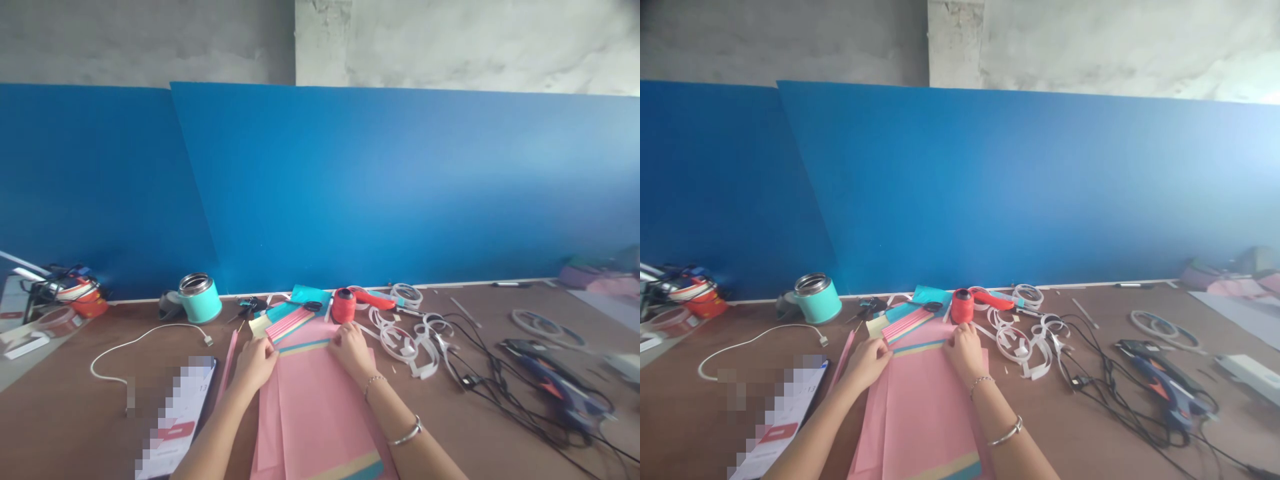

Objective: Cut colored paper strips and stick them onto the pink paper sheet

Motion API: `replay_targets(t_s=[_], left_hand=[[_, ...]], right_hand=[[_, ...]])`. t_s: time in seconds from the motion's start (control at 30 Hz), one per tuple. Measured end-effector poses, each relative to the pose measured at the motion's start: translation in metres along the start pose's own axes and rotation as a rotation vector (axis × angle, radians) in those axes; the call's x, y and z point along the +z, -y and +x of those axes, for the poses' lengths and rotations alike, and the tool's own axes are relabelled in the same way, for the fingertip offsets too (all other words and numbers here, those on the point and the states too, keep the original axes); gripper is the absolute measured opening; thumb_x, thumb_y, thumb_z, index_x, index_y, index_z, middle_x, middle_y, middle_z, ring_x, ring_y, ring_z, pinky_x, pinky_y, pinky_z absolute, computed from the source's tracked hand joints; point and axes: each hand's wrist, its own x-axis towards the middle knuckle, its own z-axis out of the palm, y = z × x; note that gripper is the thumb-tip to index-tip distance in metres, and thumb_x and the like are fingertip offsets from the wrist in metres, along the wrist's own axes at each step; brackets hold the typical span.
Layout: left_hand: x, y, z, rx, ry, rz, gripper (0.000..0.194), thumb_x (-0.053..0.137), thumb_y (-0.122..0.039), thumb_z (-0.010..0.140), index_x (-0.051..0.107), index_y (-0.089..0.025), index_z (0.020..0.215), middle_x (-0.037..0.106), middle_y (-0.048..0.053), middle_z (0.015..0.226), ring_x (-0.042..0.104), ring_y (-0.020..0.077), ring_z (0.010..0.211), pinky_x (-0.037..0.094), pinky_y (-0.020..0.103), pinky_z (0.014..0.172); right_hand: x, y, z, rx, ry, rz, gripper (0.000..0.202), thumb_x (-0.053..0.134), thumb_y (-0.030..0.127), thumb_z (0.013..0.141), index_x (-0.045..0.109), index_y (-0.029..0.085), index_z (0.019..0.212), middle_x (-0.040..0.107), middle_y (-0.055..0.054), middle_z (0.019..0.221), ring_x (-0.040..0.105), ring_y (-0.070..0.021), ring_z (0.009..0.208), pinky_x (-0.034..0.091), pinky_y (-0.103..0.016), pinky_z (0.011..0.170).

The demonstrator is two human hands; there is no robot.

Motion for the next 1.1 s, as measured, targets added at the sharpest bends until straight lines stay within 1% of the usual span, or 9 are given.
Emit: replay_targets(t_s=[0.3, 0.53, 0.6, 0.67, 0.7, 0.77, 0.83, 0.93, 1.1], left_hand=[[0.000, 0.000, 0.000, 0.004, -0.006, -0.012, 0.013, 0.055, -0.024, 0.079, 0.057, -0.020, 0.066, 0.064, 0.003, 0.082, 0.058, 0.0200, 0.086, 0.039, 0.026, 0.069], [-0.001, -0.002, -0.004, 0.008, -0.028, -0.022, 0.013, 0.054, -0.024, 0.080, 0.057, -0.020, 0.068, 0.063, 0.004, 0.084, 0.058, 0.0196, 0.086, 0.040, 0.026, 0.072], [-0.001, -0.003, -0.004, 0.010, -0.034, -0.021, 0.012, 0.054, -0.023, 0.080, 0.057, -0.020, 0.069, 0.063, 0.004, 0.084, 0.058, 0.0198, 0.087, 0.040, 0.026, 0.072], [-0.001, -0.003, -0.005, 0.013, -0.038, -0.019, 0.011, 0.054, -0.021, 0.080, 0.058, -0.019, 0.070, 0.063, 0.004, 0.084, 0.058, 0.0202, 0.087, 0.040, 0.026, 0.072], [-0.001, -0.003, -0.005, 0.015, -0.040, -0.018, 0.010, 0.054, -0.021, 0.080, 0.058, -0.019, 0.071, 0.064, 0.004, 0.084, 0.057, 0.0205, 0.087, 0.040, 0.026, 0.072], [0.000, -0.003, -0.005, 0.019, -0.045, -0.019, 0.010, 0.054, -0.020, 0.080, 0.058, -0.019, 0.071, 0.064, 0.005, 0.084, 0.058, 0.0209, 0.086, 0.040, 0.027, 0.071], [0.000, -0.003, -0.005, 0.023, -0.049, -0.024, 0.011, 0.054, -0.021, 0.080, 0.058, -0.019, 0.070, 0.064, 0.005, 0.083, 0.058, 0.0207, 0.086, 0.040, 0.027, 0.071], [0.001, -0.002, -0.005, 0.031, -0.053, -0.040, 0.013, 0.054, -0.022, 0.080, 0.057, -0.019, 0.067, 0.063, 0.004, 0.082, 0.058, 0.0196, 0.085, 0.040, 0.026, 0.073], [0.002, 0.001, -0.004, 0.036, -0.058, -0.070, 0.014, 0.055, -0.023, 0.079, 0.056, -0.019, 0.066, 0.064, 0.003, 0.080, 0.058, 0.0196, 0.084, 0.040, 0.027, 0.072]], right_hand=[[-0.005, 0.006, -0.003, 0.013, 0.007, -0.025, 0.016, 0.047, 0.007, 0.071, 0.056, 0.018, 0.062, 0.057, -0.008, 0.078, 0.050, -0.0234, 0.086, 0.036, -0.030, 0.071], [-0.008, -0.005, -0.001, 0.002, -0.010, 0.009, 0.016, 0.047, 0.009, 0.075, 0.059, 0.016, 0.066, 0.058, -0.009, 0.080, 0.051, -0.0222, 0.086, 0.038, -0.029, 0.076], [-0.013, -0.004, -0.003, -0.011, -0.026, 0.028, 0.019, 0.044, 0.012, 0.080, 0.063, 0.016, 0.079, 0.059, -0.009, 0.086, 0.051, -0.0214, 0.088, 0.039, -0.029, 0.078], [-0.019, 0.002, -0.009, -0.076, -0.026, 0.036, 0.026, 0.042, 0.018, 0.085, 0.063, 0.019, 0.100, 0.059, -0.009, 0.100, 0.051, -0.0222, 0.096, 0.040, -0.031, 0.082], [-0.021, 0.007, -0.012, -0.156, -0.004, 0.031, 0.030, 0.041, 0.022, 0.088, 0.060, 0.022, 0.112, 0.057, -0.010, 0.110, 0.049, -0.0234, 0.102, 0.039, -0.034, 0.086], [-0.023, 0.019, -0.020, -0.318, 0.099, -0.007, 0.036, 0.045, 0.030, 0.088, 0.055, 0.031, 0.123, 0.049, -0.009, 0.129, 0.041, -0.0274, 0.117, 0.036, -0.040, 0.093], [-0.021, 0.029, -0.028, -0.426, 0.207, -0.027, 0.038, 0.043, 0.037, 0.090, 0.051, 0.035, 0.127, 0.037, -0.007, 0.142, 0.029, -0.0298, 0.130, 0.028, -0.046, 0.102], [-0.015, 0.035, -0.033, -0.420, 0.283, -0.042, 0.041, 0.038, 0.046, 0.091, 0.050, 0.036, 0.129, 0.026, -0.005, 0.150, 0.017, -0.0317, 0.137, 0.021, -0.051, 0.106], [-0.022, 0.023, -0.029, -0.323, 0.268, -0.078, 0.039, 0.034, 0.043, 0.094, 0.058, 0.034, 0.122, 0.031, -0.007, 0.148, 0.018, -0.0301, 0.138, 0.020, -0.051, 0.107]])
